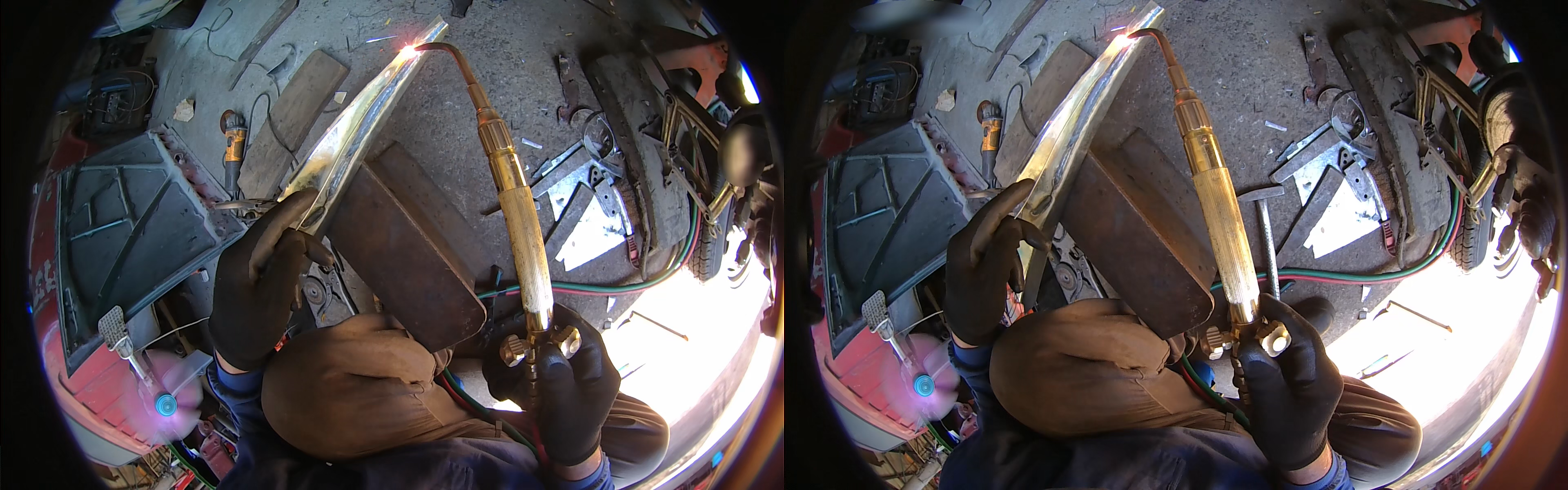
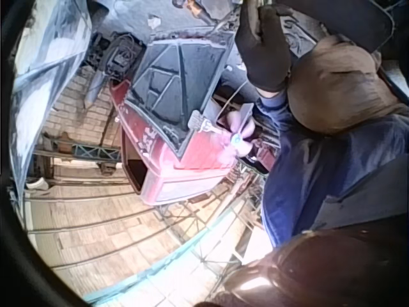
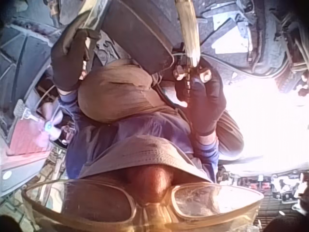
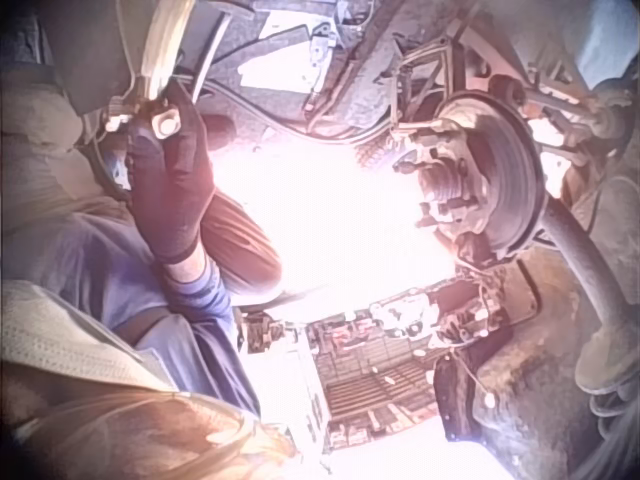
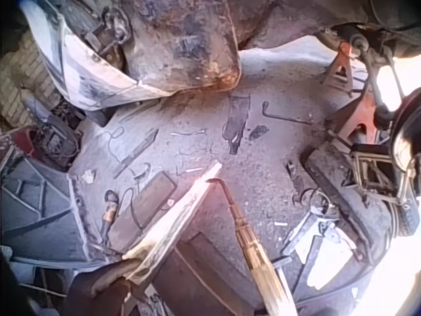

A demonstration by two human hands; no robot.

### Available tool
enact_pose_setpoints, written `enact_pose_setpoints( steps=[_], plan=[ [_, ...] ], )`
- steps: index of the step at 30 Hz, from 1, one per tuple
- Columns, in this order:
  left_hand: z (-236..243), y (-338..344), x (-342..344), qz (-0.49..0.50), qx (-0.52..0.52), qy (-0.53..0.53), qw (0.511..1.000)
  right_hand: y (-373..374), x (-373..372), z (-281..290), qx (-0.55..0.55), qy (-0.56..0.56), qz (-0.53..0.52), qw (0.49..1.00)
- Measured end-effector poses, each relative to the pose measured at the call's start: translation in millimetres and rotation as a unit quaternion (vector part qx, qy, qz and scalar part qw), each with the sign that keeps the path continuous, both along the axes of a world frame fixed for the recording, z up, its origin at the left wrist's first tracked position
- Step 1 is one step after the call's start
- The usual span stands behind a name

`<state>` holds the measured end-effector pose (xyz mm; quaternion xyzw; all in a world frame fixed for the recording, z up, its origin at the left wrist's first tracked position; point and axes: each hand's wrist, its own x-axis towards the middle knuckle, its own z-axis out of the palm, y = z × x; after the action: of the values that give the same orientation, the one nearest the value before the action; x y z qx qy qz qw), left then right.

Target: The person uses a welding torch to heat and fuse a metal piece, then hammers the weld to smooth and shape it. The person repeats the welding and hammering process on the same metal piece.

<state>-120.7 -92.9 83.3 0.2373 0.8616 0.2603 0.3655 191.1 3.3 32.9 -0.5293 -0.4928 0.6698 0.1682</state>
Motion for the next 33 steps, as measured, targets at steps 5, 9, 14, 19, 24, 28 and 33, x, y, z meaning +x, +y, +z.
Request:
enact_pose_setpoints(
  steps=[5, 9, 14, 19, 24, 28, 33],
  plan=[
    [0.2, -0.8, 0.5, 0.004, 0.002, -0.004, 1.0, -0.2, 0.8, -0.1, 0.014, -0.002, 0.006, 1.0],
    [-0.2, -1.5, -0.1, 0.007, 0.007, -0.011, 1.0, -1.2, 0.8, 1.8, -0.007, -0.021, 0.0, 1.0],
    [0.3, -2.3, 0.3, -0.009, -0.003, 0.0, 1.0, -0.4, 1.4, 1.8, -0.008, -0.014, 0.0, 1.0],
    [0.8, -2.4, 0.5, -0.012, -0.003, 0.004, 1.0, 4.0, 3.4, 0.0, 0.0, -0.036, 0.06, 0.998],
    [1.3, -2.5, 0.1, -0.015, -0.002, 0.004, 1.0, 2.1, 3.2, 2.3, -0.039, -0.025, 0.011, 0.999],
    [1.9, -2.5, 0.8, -0.016, -0.007, 0.003, 1.0, 0.2, 2.5, 5.4, -0.044, -0.024, 0.003, 0.999],
    [4.1, -2.9, 0.5, -0.016, -0.016, -0.003, 1.0, 2.2, 0.9, 3.1, -0.029, -0.028, 0.021, 0.999]
  ],
)
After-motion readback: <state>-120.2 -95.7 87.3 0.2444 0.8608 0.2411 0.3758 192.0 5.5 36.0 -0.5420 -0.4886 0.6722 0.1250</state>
